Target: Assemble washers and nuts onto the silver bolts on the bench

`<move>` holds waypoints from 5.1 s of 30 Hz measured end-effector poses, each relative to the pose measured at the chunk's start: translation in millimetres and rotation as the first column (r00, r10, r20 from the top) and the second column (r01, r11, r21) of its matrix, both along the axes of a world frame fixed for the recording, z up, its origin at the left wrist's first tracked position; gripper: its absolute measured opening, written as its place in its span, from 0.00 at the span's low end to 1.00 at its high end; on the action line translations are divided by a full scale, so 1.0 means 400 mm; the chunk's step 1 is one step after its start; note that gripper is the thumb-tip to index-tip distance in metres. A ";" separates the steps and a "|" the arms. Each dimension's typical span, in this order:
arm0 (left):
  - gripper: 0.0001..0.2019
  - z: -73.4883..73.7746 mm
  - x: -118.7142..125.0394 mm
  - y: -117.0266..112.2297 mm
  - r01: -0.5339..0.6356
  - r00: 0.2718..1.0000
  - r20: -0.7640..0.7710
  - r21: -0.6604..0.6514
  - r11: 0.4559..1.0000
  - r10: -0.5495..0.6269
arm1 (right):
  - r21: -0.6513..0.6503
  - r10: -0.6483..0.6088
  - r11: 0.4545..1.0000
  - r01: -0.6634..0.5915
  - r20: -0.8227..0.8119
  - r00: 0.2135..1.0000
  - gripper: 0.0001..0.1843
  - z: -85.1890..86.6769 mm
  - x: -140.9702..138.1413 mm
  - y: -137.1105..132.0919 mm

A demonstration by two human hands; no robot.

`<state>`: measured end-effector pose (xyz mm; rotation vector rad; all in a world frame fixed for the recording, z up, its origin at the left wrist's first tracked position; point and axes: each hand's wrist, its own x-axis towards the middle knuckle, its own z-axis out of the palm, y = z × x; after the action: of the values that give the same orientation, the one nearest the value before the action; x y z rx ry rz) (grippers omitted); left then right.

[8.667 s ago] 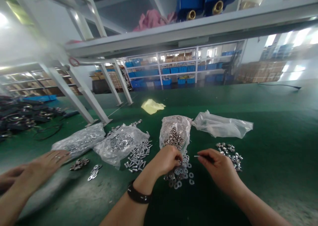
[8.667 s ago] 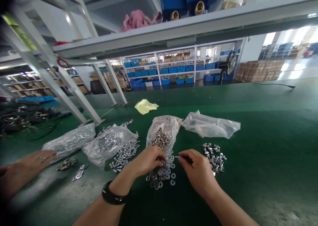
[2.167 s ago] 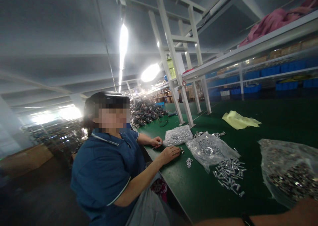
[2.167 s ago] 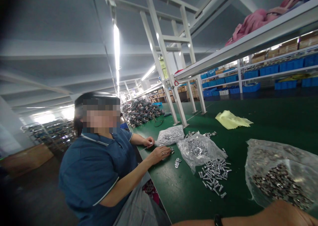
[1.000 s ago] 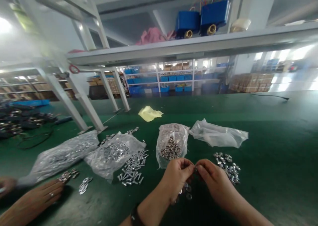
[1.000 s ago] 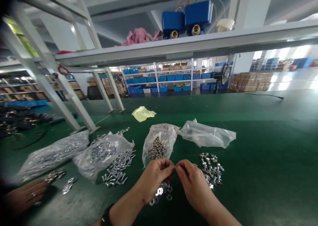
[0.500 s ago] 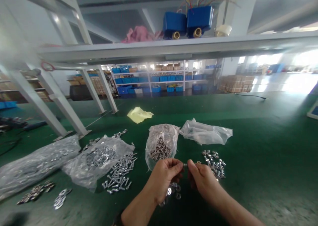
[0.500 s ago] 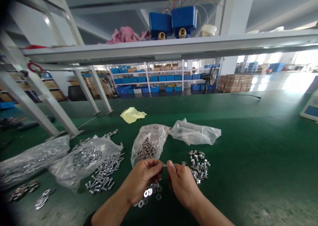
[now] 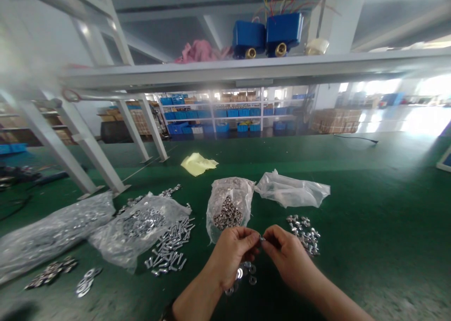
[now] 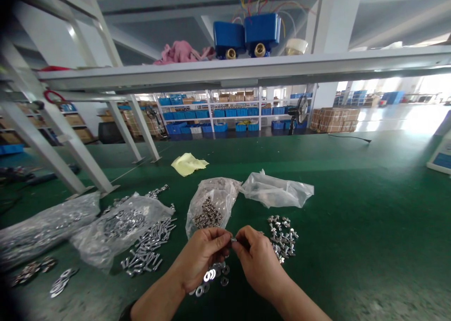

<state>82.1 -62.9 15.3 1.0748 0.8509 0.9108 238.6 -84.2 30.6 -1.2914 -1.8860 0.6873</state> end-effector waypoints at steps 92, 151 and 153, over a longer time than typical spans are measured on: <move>0.12 0.026 -0.051 0.027 0.220 0.955 -0.249 0.222 0.950 -0.163 | -0.173 -0.053 0.985 0.006 -0.269 0.962 0.11 -0.025 -0.009 0.020; 0.09 -0.087 -0.101 0.197 0.300 0.207 -0.738 0.673 0.676 0.643 | -0.341 -0.186 0.746 -0.572 -0.931 0.313 0.10 -0.033 -0.019 0.003; 0.08 -0.088 -0.104 0.196 0.306 0.219 -0.738 0.673 0.673 0.638 | -0.337 -0.183 0.750 -0.569 -0.933 0.310 0.10 -0.032 -0.019 0.002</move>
<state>40.7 15.3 -19.9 2.4874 1.8153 0.6663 231.0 -83.5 17.9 -0.5921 -0.7524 1.8807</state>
